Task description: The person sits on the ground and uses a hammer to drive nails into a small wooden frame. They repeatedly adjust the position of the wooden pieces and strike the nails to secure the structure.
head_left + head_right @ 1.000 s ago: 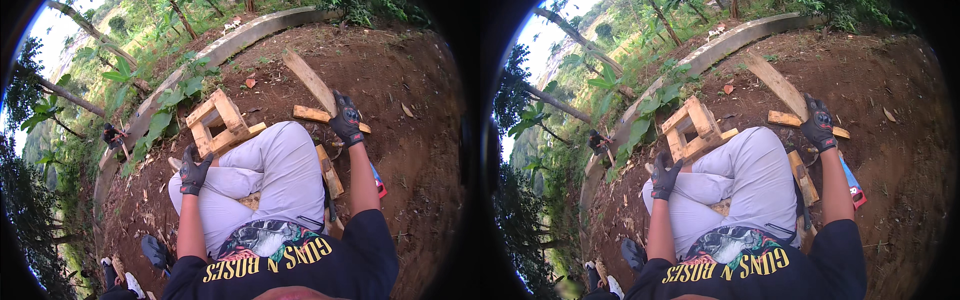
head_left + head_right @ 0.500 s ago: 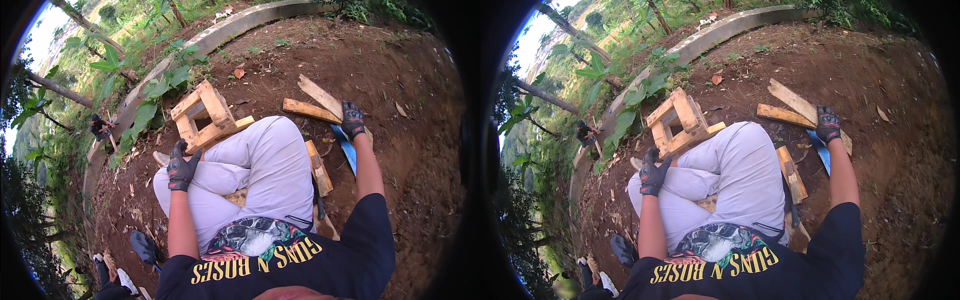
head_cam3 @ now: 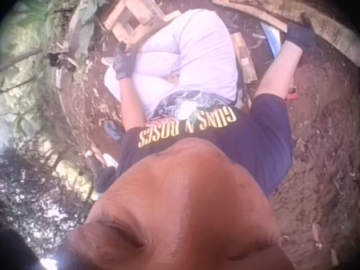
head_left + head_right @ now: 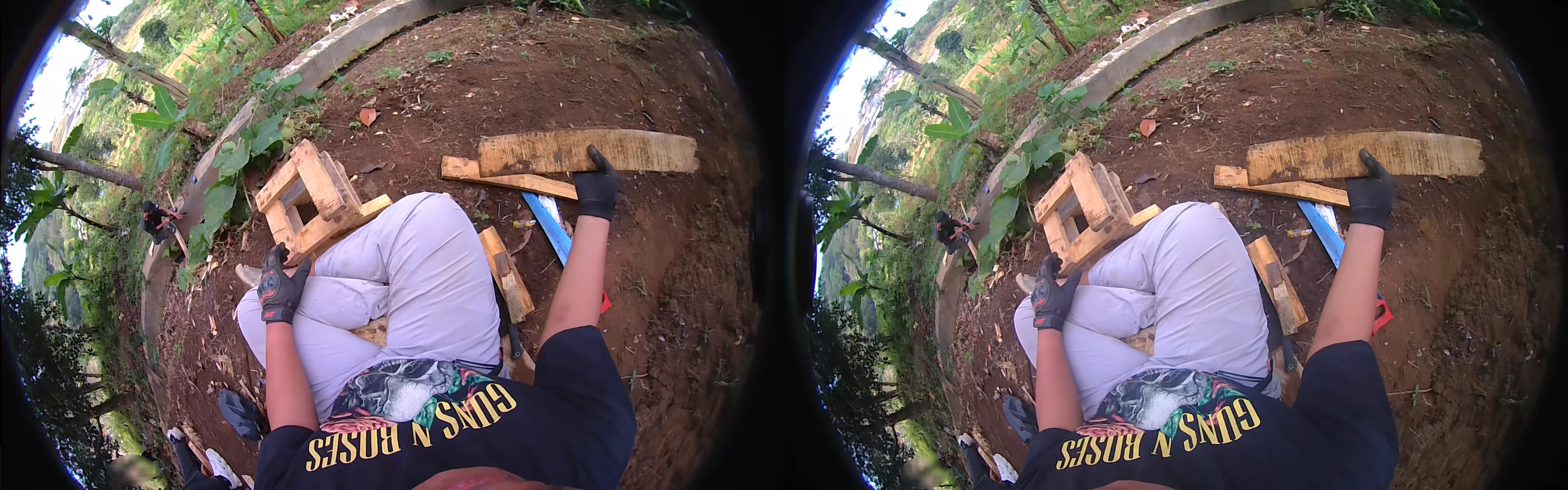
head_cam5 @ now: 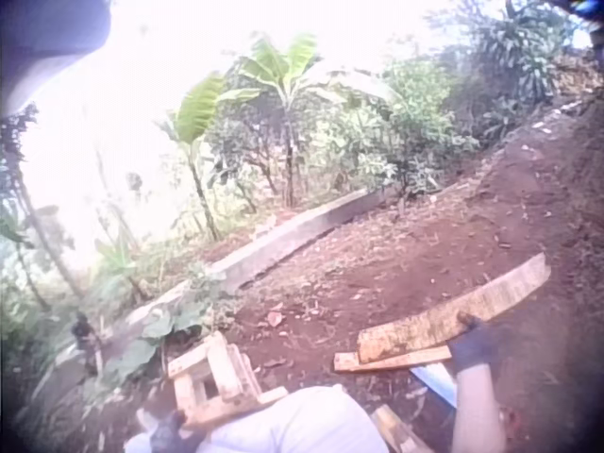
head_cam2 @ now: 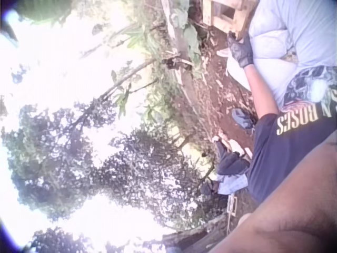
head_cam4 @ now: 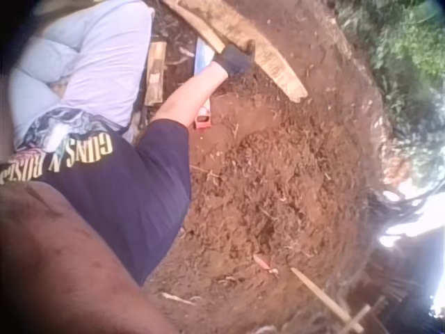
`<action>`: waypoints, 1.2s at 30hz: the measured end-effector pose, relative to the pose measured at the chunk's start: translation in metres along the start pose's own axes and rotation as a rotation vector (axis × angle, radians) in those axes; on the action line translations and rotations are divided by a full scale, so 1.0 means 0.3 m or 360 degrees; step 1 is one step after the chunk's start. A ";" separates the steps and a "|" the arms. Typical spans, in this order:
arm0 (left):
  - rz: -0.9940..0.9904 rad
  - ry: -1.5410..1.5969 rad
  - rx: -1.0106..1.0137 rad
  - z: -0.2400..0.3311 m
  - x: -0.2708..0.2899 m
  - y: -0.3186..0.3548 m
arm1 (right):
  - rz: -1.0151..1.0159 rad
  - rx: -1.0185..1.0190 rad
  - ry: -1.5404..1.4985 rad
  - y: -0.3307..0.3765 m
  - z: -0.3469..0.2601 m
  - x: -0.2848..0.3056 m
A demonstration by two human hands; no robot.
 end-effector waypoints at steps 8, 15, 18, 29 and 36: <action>-0.0017 -0.0072 0.0061 0.033 0.020 0.002 | -0.0631 -0.0667 0.0246 0.304 0.104 -0.367; -0.0045 -0.0053 0.0113 0.018 0.026 0.028 | -0.0956 -0.0390 0.1192 0.287 -0.154 -0.272; -0.0123 -0.0081 0.0081 0.038 0.003 0.004 | -0.0954 0.0398 0.1251 0.282 -0.271 -0.369; -0.0157 -0.0133 0.0135 0.039 0.006 -0.005 | -0.1371 0.1326 0.1451 0.323 -0.276 -0.655; -0.0172 -0.0158 0.0161 0.035 0.006 0.006 | -0.1115 0.1089 0.1519 0.162 -0.359 -0.580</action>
Point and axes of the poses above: each hand's wrist, its own y-axis away from the middle knuckle, its own x-axis out of the back of the hand, z = x × y, the point moved 5 cm from there along -y, towards the middle knuckle, and after that the axes turned 8 degrees about y, right-handed, at the moved point
